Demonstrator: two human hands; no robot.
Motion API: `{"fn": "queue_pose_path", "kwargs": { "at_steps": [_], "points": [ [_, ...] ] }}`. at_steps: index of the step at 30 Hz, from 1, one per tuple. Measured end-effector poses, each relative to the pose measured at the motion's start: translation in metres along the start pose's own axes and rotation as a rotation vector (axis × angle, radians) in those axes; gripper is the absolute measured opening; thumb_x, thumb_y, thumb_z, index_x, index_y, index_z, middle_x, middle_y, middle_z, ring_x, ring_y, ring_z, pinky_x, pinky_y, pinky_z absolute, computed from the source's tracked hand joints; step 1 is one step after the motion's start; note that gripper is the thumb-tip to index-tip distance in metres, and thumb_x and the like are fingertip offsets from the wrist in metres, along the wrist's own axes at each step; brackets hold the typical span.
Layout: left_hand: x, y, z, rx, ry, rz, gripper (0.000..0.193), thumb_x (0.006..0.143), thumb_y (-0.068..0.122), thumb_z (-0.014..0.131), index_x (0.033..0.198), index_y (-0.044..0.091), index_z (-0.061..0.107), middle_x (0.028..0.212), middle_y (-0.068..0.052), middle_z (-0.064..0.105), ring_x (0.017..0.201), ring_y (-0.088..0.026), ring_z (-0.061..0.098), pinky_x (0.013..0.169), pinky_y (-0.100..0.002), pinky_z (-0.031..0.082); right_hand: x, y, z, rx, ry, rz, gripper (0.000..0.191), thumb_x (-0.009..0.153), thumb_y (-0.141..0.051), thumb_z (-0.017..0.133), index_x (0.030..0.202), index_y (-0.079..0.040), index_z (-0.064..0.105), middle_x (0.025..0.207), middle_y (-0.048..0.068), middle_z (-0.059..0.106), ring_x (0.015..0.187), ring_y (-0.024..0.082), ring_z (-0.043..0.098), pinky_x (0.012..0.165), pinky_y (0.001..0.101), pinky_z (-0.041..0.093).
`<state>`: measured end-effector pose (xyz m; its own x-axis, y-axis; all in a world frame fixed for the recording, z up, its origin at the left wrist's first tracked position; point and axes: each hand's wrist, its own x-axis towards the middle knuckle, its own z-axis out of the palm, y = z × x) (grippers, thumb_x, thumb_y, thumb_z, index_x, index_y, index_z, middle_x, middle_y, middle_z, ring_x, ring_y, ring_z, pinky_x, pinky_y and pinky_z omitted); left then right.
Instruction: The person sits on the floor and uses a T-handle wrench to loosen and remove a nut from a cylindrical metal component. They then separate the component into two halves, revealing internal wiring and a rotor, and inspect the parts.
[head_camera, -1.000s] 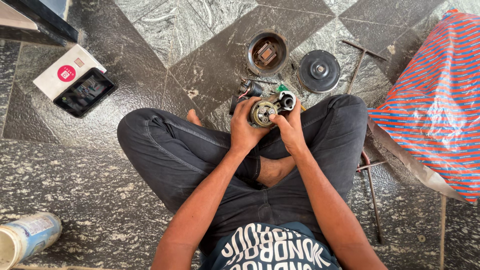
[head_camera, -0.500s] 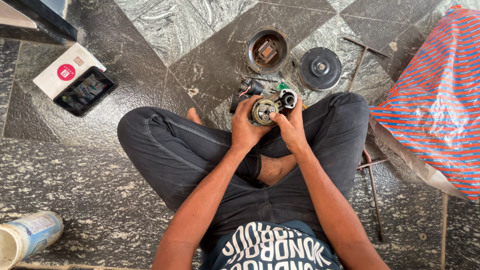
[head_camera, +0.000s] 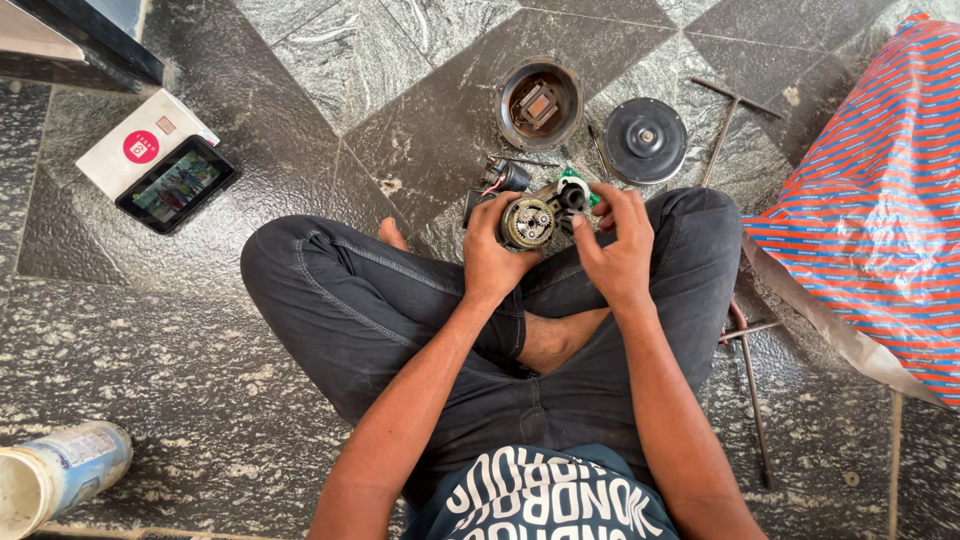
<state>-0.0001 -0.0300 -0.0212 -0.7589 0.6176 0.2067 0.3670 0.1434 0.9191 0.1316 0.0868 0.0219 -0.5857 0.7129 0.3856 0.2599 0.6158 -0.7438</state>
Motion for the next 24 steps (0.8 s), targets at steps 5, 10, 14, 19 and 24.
{"fn": "queue_pose_path", "kwargs": {
  "at_steps": [5, 10, 14, 19, 24],
  "points": [
    [-0.003, 0.007, -0.001, 0.001, -0.007, 0.070, 0.074, 0.058, 0.008, 0.094, 0.126, 0.014, 0.066, 0.122, -0.009, 0.065, 0.115, -0.031, 0.068, 0.097, -0.041, 0.057, 0.009, -0.010, 0.002, -0.080, -0.042, 0.079, 0.031, 0.087, -0.005, 0.081, 0.116, -0.004, 0.072, 0.080, 0.002, 0.055, 0.062, 0.011, 0.051, 0.059, 0.0272, 0.047],
    [-0.004, 0.009, 0.000, 0.043, -0.040, 0.109, 0.075, 0.060, 0.008, 0.094, 0.128, 0.014, 0.064, 0.122, -0.009, 0.063, 0.114, -0.032, 0.067, 0.094, -0.043, 0.056, 0.008, -0.003, 0.003, -0.100, -0.016, 0.082, 0.027, 0.083, -0.007, 0.082, 0.108, -0.002, 0.072, 0.078, 0.002, 0.056, 0.060, 0.010, 0.050, 0.057, 0.0260, 0.047],
    [-0.004, 0.007, 0.001, 0.014, -0.051, 0.038, 0.076, 0.059, 0.009, 0.094, 0.128, 0.015, 0.064, 0.124, -0.009, 0.063, 0.115, -0.030, 0.068, 0.096, -0.041, 0.058, 0.004, -0.001, 0.005, -0.113, 0.009, 0.006, 0.028, 0.083, -0.005, 0.083, 0.108, -0.001, 0.072, 0.078, 0.002, 0.055, 0.059, 0.007, 0.049, 0.056, 0.0243, 0.046],
    [-0.002, 0.002, 0.003, -0.086, -0.092, 0.006, 0.080, 0.056, 0.007, 0.092, 0.130, 0.015, 0.063, 0.129, -0.010, 0.061, 0.120, -0.030, 0.066, 0.102, -0.040, 0.057, 0.010, -0.005, -0.002, 0.090, 0.084, 0.090, 0.024, 0.086, -0.002, 0.082, 0.108, -0.003, 0.072, 0.079, -0.002, 0.057, 0.063, 0.003, 0.051, 0.054, 0.0223, 0.043],
    [-0.004, -0.004, 0.009, -0.071, -0.095, -0.011, 0.078, 0.060, 0.008, 0.092, 0.132, 0.016, 0.063, 0.129, -0.009, 0.062, 0.121, -0.027, 0.067, 0.102, -0.038, 0.058, 0.015, -0.020, -0.010, -0.108, 0.013, -0.099, 0.026, 0.084, -0.002, 0.084, 0.107, -0.002, 0.072, 0.079, 0.001, 0.054, 0.063, 0.005, 0.050, 0.056, 0.0226, 0.045]
  ]
}}
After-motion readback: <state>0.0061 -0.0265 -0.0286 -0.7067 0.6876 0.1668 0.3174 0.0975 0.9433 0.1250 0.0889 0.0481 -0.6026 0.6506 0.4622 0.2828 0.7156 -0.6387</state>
